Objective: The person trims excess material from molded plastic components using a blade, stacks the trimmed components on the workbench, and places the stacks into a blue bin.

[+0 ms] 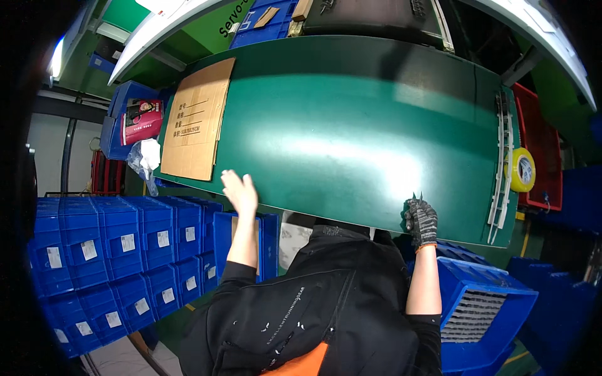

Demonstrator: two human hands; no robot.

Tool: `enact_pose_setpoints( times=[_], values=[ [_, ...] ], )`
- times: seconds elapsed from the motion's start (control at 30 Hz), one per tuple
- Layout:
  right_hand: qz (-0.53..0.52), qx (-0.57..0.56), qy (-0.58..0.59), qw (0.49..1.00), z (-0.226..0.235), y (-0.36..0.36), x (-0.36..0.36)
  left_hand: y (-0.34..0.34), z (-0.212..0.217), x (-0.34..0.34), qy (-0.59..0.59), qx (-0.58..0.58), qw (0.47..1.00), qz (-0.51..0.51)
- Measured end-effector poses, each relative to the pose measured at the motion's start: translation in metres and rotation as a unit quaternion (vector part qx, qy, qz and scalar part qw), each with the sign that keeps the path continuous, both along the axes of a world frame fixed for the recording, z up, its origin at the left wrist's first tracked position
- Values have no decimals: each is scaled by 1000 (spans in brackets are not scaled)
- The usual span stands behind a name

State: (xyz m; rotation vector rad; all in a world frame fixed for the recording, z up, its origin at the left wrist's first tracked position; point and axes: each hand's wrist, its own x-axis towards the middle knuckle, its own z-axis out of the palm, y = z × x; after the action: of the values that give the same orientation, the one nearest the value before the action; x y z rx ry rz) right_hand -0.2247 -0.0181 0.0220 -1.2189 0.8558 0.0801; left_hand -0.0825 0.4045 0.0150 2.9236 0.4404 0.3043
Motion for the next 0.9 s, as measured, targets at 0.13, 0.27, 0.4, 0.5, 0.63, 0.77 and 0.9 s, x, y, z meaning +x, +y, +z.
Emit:
enact_pose_setpoints(
  times=[0.13,0.27,0.4,0.5,0.63,0.77,0.9],
  values=[
    [-12,24,-5,1000,0,2,0,-132,5,31,27,-38,971,-235],
    [-12,-4,-21,1000,-7,1,-3,-169,-9,49,67,-36,948,-308],
    [-4,-7,-30,1000,-12,-1,-5,-96,-26,32,54,34,979,-195],
    [8,-11,-28,1000,-8,-4,-5,-7,-23,3,59,78,995,-9],
    [-2,19,-33,999,-10,-7,-7,79,18,-26,135,-80,937,312],
    [-29,-21,2,999,-10,-7,-9,88,29,-18,-85,-122,971,189],
    [-43,-147,-38,988,-56,-41,-42,18,19,56,-147,-186,971,2]
  ],
)
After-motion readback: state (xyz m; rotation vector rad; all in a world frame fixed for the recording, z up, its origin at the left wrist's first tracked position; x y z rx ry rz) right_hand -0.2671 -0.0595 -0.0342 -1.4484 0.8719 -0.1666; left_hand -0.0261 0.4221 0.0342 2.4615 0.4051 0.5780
